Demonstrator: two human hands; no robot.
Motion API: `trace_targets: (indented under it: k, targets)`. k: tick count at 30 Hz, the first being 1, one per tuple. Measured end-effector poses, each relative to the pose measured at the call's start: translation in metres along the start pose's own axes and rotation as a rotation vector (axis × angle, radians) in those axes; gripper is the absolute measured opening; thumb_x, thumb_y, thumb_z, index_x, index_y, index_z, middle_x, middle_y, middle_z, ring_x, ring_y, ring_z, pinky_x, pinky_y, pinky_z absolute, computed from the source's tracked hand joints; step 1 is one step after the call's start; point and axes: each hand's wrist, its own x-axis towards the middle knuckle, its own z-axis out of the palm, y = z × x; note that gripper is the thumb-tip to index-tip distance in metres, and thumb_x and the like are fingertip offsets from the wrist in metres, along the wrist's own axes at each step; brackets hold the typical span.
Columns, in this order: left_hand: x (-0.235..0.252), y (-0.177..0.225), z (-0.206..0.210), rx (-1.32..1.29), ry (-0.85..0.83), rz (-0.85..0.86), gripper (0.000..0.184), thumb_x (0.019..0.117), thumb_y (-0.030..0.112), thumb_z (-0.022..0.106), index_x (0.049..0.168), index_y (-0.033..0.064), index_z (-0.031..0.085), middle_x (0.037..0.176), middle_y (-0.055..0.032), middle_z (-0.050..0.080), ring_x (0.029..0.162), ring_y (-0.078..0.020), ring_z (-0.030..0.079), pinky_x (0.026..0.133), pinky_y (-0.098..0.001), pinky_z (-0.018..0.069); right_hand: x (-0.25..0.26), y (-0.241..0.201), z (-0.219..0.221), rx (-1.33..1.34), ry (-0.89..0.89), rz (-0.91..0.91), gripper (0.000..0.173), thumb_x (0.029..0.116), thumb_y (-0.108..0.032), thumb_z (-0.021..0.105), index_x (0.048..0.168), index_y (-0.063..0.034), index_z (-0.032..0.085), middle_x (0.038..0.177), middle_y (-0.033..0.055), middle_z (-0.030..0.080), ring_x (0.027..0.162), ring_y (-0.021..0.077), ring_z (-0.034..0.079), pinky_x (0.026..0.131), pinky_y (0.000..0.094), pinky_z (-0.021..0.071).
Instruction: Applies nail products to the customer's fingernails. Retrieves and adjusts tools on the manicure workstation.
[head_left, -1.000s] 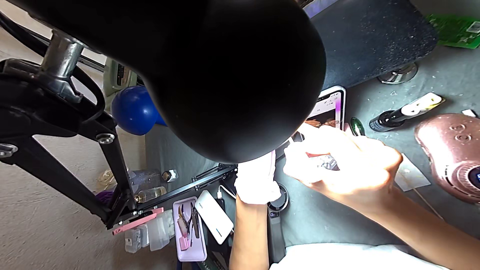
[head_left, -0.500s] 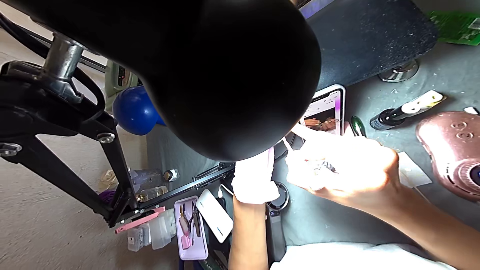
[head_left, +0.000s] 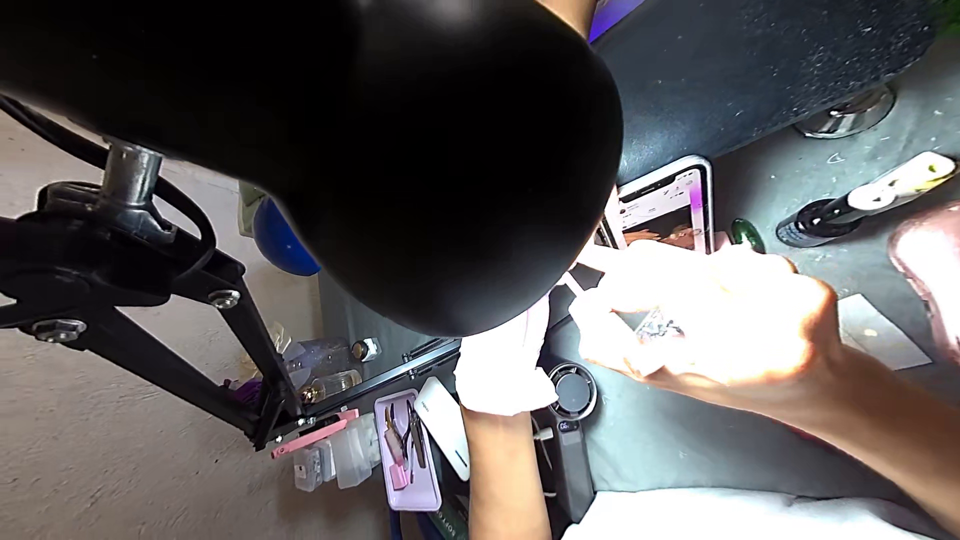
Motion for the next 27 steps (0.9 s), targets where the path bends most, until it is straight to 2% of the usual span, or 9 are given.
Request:
trace_targets:
  k: [2,5,9,11,13,17,20,25,27]
  targets:
    - [-0.0006,0.0001,-0.0018,-0.011,0.001,0.005,0.019,0.1007,0.003,0.05,0.108,0.0081,0.066,0.094,-0.0043,0.068,0.088,-0.0099,0.068,0.076,-0.0236,0.0576,-0.0001,0.0002,0.0005,0.002,-0.003,-0.004,0.018,0.0951,-0.015,0.062,0.086,-0.0008,0.068,0.074,0.0104,0.068,0.059,0.0105,0.057,0.051,0.0217,0.038]
    - [-0.0004,-0.0006,-0.0014,-0.002,-0.002,0.005,0.02,0.1028,0.006,0.048,0.113,0.0101,0.064,0.1,-0.0026,0.067,0.094,-0.0085,0.066,0.081,-0.0222,0.0562,-0.001,0.0005,0.002,0.006,-0.001,-0.005,0.018,0.095,-0.014,0.062,0.083,-0.0019,0.068,0.074,0.0104,0.069,0.059,0.011,0.058,0.05,0.0222,0.0382]
    - [-0.0028,-0.0012,-0.003,-0.01,-0.002,0.016,0.02,0.1009,0.004,0.049,0.112,0.0091,0.065,0.097,-0.0021,0.068,0.092,-0.0082,0.067,0.08,-0.0214,0.056,-0.0006,0.0012,0.0037,0.042,0.004,-0.008,0.018,0.0949,-0.013,0.062,0.083,-0.0015,0.067,0.074,0.0115,0.068,0.059,0.0115,0.059,0.049,0.0219,0.0397]
    - [-0.0035,0.0015,0.0008,-0.011,0.034,0.006,0.02,0.1007,0.003,0.049,0.108,0.0084,0.066,0.094,-0.0036,0.068,0.088,-0.0093,0.068,0.076,-0.0225,0.0571,-0.0006,0.0011,0.0034,0.043,0.001,-0.005,0.018,0.0943,-0.013,0.063,0.084,-0.0005,0.069,0.076,0.0127,0.071,0.06,0.012,0.061,0.05,0.0221,0.0418]
    - [-0.0024,0.0021,0.0001,-0.017,0.025,-0.001,0.019,0.1006,0.003,0.05,0.105,0.0089,0.067,0.094,-0.0041,0.069,0.087,-0.01,0.068,0.075,-0.0238,0.0575,-0.0007,0.0014,0.0036,0.044,0.0,-0.003,0.017,0.0944,-0.014,0.063,0.084,-0.0011,0.068,0.074,0.0107,0.068,0.059,0.0106,0.058,0.049,0.0213,0.0393]
    - [-0.0024,0.0012,-0.0005,-0.002,0.02,0.009,0.019,0.1013,0.004,0.049,0.106,0.0089,0.067,0.095,-0.0037,0.069,0.087,-0.0093,0.068,0.075,-0.0229,0.0576,-0.0009,0.0018,0.003,0.048,-0.001,-0.01,0.018,0.0938,-0.014,0.063,0.085,-0.0003,0.07,0.076,0.0119,0.071,0.061,0.0109,0.061,0.051,0.0211,0.0417]
    - [-0.0024,0.0011,0.001,0.0,0.032,0.016,0.019,0.1009,0.003,0.05,0.103,0.0088,0.067,0.093,-0.0038,0.068,0.085,-0.0091,0.068,0.073,-0.0222,0.057,-0.0009,0.0024,0.0033,0.043,-0.001,-0.016,0.018,0.0939,-0.014,0.063,0.084,-0.001,0.069,0.073,0.0101,0.068,0.06,0.0103,0.059,0.05,0.021,0.0406]
    - [-0.0023,0.0011,0.0024,-0.017,0.038,0.011,0.021,0.1014,0.003,0.047,0.109,0.0079,0.066,0.096,-0.0041,0.068,0.089,-0.0103,0.068,0.077,-0.0237,0.0576,-0.0013,0.002,0.0037,0.055,0.001,-0.016,0.017,0.0935,-0.013,0.064,0.083,-0.0007,0.069,0.078,0.0128,0.071,0.063,0.0107,0.062,0.052,0.0208,0.0429]
    - [-0.0022,0.0011,0.0021,-0.021,0.033,0.017,0.02,0.101,0.003,0.048,0.107,0.0081,0.067,0.094,-0.004,0.068,0.088,-0.0102,0.068,0.076,-0.0238,0.0576,-0.0013,0.002,0.0039,0.063,0.003,-0.016,0.017,0.0935,-0.013,0.064,0.082,-0.0015,0.069,0.078,0.0124,0.071,0.063,0.0105,0.062,0.052,0.0208,0.0427]
